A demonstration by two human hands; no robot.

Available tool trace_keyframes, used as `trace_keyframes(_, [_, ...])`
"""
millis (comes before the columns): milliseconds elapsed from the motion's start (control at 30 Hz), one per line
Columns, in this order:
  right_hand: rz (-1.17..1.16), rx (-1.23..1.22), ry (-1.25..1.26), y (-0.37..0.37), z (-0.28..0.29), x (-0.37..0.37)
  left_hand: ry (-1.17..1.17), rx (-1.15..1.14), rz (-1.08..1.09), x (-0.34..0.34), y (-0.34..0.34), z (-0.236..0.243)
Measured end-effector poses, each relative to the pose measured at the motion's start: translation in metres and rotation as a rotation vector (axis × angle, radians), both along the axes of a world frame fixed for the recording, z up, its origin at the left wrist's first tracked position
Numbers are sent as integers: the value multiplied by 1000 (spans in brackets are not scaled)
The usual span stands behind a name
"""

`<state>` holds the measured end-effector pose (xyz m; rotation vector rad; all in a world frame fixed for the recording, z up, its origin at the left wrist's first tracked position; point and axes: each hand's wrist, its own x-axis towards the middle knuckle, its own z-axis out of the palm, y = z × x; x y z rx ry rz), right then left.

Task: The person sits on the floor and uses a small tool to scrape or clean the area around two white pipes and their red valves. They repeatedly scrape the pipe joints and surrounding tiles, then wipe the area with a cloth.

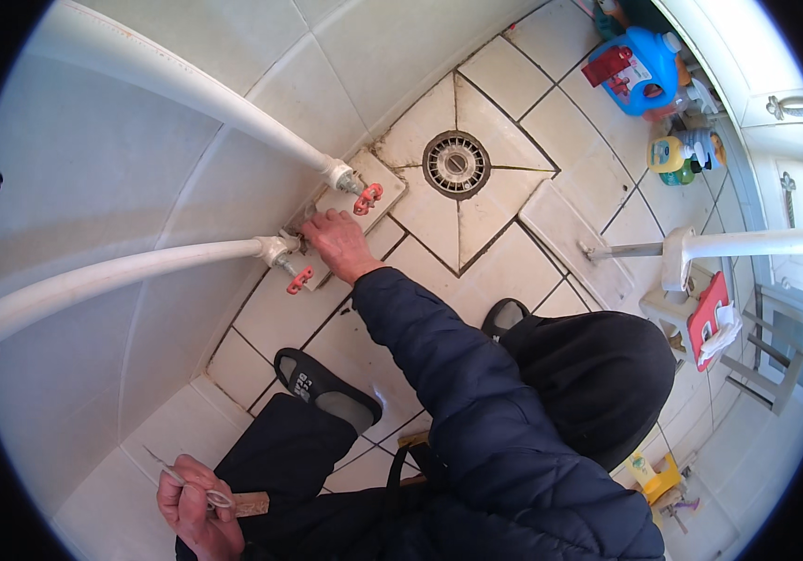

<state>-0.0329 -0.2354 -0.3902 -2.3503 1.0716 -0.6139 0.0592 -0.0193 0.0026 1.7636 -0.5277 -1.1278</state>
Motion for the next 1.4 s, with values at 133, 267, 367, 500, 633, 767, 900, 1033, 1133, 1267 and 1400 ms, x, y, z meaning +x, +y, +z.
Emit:
trace_keyframes(133, [-219, -36, 36, -2, -3, -13, 6, -22, -9, 0, -1, -1])
trace_keyframes(267, [-135, -197, 34, 3, -9, -4, 18, -7, -21, -4, -1, -2])
trace_keyframes(367, [-94, -167, 60, -3, -13, -23, 13, -25, -37, -7, -1, -1])
trace_keyframes(500, [-304, -195, -37, -32, -14, -92, 0, -39, -21, -13, 4, 3])
trace_keyframes(633, [-537, -97, -14, -50, -12, -108, -21, -61, -39, -18, 7, 4])
trace_keyframes(767, [-355, -48, 2, -39, -9, -94, -8, -69, -25, -20, 7, 5])
trace_keyframes(900, [-499, 54, 76, -52, -9, -113, -13, -61, -5, -19, 13, 8])
trace_keyframes(1033, [-429, -34, -13, -55, -13, -95, -15, -71, -11, -15, 16, 7])
trace_keyframes(1133, [-174, 6, 24, 6, -11, -42, -9, -98, -36, -13, 15, 6])
trace_keyframes(1267, [35, 139, -26, 72, -2, -26, -8, -80, -30, -12, 17, 10])
trace_keyframes(1400, [-125, 253, 107, 49, 6, -39, -17, -97, 16, -12, 24, 10])
